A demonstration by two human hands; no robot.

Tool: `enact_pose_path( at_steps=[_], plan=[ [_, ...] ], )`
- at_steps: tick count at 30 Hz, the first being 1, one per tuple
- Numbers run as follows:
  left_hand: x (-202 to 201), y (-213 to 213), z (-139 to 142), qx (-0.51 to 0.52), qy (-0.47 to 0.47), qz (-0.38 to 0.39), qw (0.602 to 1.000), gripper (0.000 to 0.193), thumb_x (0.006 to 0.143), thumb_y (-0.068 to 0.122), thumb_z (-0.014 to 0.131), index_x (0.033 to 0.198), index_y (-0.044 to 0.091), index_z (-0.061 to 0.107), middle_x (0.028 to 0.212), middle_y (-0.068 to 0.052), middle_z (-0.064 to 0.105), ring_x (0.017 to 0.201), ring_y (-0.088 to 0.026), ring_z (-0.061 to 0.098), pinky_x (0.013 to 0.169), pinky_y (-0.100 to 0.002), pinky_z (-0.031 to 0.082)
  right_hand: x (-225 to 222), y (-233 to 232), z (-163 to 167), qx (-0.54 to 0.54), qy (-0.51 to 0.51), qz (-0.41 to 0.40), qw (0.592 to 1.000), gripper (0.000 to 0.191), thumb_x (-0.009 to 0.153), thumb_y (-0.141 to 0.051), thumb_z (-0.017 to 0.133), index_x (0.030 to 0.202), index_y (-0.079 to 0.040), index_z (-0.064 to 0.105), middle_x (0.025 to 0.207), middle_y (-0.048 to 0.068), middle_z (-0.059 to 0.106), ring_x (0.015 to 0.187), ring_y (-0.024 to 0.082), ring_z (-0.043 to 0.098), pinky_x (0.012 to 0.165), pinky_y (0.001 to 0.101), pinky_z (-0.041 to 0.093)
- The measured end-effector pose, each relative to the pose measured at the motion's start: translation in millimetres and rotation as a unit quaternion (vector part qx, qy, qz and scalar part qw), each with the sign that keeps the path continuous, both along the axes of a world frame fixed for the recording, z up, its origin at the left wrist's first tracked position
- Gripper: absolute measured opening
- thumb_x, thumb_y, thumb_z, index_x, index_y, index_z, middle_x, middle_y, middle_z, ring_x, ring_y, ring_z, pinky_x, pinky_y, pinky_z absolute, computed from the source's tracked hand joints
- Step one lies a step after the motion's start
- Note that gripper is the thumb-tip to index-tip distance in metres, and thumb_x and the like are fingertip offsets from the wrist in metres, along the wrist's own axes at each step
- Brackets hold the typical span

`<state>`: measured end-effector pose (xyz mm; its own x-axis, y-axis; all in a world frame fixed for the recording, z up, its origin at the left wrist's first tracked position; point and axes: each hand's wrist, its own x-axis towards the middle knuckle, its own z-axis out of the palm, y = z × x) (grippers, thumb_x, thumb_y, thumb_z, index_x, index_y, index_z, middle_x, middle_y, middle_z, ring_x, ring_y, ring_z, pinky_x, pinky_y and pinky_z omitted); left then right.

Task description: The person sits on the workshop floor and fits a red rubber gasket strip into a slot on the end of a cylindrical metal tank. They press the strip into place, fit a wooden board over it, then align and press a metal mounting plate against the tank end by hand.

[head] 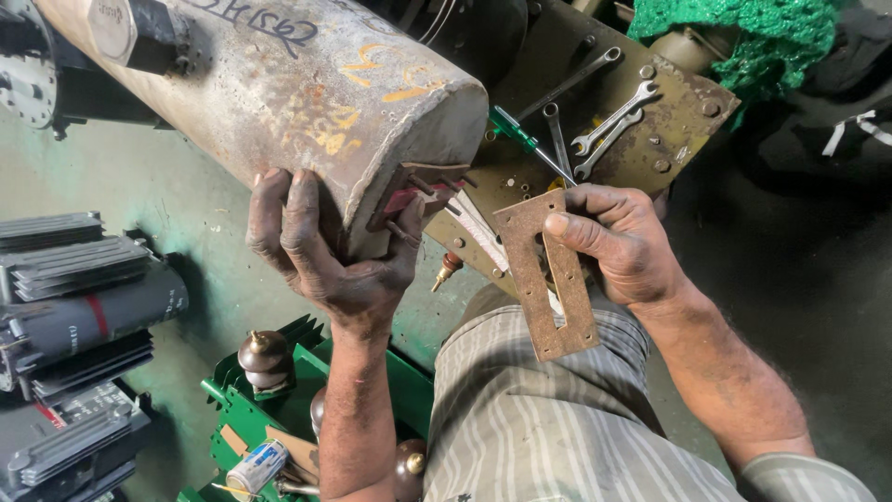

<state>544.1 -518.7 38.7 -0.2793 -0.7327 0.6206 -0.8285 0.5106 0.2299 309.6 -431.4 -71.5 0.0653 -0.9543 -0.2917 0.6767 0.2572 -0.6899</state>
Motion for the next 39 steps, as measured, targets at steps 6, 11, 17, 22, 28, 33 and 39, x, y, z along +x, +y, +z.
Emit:
enact_pose_path(
  at_steps=[6, 11, 17, 22, 28, 33, 39],
  plan=[
    [-2.1, 0.3, 1.9, 0.006, 0.002, 0.0, 1.0, 0.081, 0.086, 0.036, 0.099, 0.144, 0.007, 0.051, 0.143, -0.017, 0.048, 0.135, -0.033, 0.047, 0.119, -0.045, 0.043, -0.3, -0.6, 0.8, 0.001, 0.007, -0.005, 1.0, 0.028, 0.097, -0.013, 0.073, 0.117, 0.006, 0.073, 0.102, 0.009, 0.075, 0.088, 0.01, 0.066, 0.081, 0.0249, 0.054],
    [-1.6, -0.7, 3.8, 0.008, -0.002, 0.001, 1.0, 0.081, 0.086, 0.039, 0.097, 0.144, 0.007, 0.051, 0.144, -0.016, 0.048, 0.136, -0.032, 0.047, 0.119, -0.045, 0.043, 2.2, 0.9, 3.3, 0.028, -0.051, -0.057, 0.997, 0.025, 0.098, -0.014, 0.073, 0.116, 0.002, 0.064, 0.1, 0.005, 0.069, 0.084, 0.009, 0.061, 0.076, 0.0242, 0.05],
    [0.9, -6.8, -6.5, 0.006, 0.0, -0.004, 1.0, 0.085, 0.092, 0.052, 0.091, 0.15, 0.007, 0.047, 0.146, -0.016, 0.042, 0.141, -0.03, 0.043, 0.117, -0.044, 0.043, 7.2, 7.8, -14.9, 0.062, -0.139, -0.143, 0.978, 0.04, 0.094, -0.009, 0.071, 0.129, -0.004, 0.053, 0.112, 0.006, 0.063, 0.096, 0.018, 0.063, 0.08, 0.0314, 0.053],
    [22.3, -5.7, -23.0, -0.005, -0.067, 0.022, 0.998, 0.087, 0.09, 0.055, 0.088, 0.147, 0.003, 0.047, 0.143, -0.018, 0.044, 0.138, -0.033, 0.045, 0.113, -0.049, 0.042, 30.9, 22.7, -50.2, 0.028, -0.192, -0.182, 0.964, 0.054, 0.09, 0.0, 0.069, 0.14, -0.006, 0.05, 0.125, 0.009, 0.06, 0.12, 0.023, 0.061, 0.111, 0.04, 0.053],
    [35.1, -3.7, -42.3, 0.014, -0.05, -0.009, 0.999, 0.092, 0.091, 0.051, 0.093, 0.151, 0.002, 0.044, 0.142, -0.015, 0.039, 0.141, -0.03, 0.041, 0.117, -0.046, 0.047, 64.9, 33.7, -89.0, 0.029, -0.317, -0.165, 0.934, 0.048, 0.09, 0.003, 0.071, 0.134, -0.011, 0.054, 0.124, 0.009, 0.062, 0.117, 0.025, 0.064, 0.104, 0.0438, 0.058],
    [25.4, 3.1, -44.1, 0.019, -0.06, -0.014, 0.998, 0.092, 0.094, 0.047, 0.093, 0.153, 0.002, 0.04, 0.145, -0.013, 0.035, 0.142, -0.026, 0.038, 0.121, -0.044, 0.044, 95.9, 28.5, -108.5, -0.022, -0.362, -0.142, 0.921, 0.039, 0.097, 0.003, 0.077, 0.129, -0.009, 0.057, 0.11, 0.011, 0.063, 0.087, 0.018, 0.067, 0.077, 0.0326, 0.059],
    [18.1, -3.6, -46.8, 0.0, 0.01, 0.008, 1.0, 0.094, 0.09, 0.069, 0.07, 0.148, -0.001, 0.045, 0.141, -0.017, 0.041, 0.141, -0.03, 0.042, 0.118, -0.047, 0.045, 114.8, -1.0, -106.6, -0.116, -0.167, -0.155, 0.967, 0.036, 0.094, -0.001, 0.08, 0.124, -0.006, 0.062, 0.123, 0.003, 0.064, 0.108, 0.013, 0.068, 0.093, 0.0328, 0.062]
  ],
)
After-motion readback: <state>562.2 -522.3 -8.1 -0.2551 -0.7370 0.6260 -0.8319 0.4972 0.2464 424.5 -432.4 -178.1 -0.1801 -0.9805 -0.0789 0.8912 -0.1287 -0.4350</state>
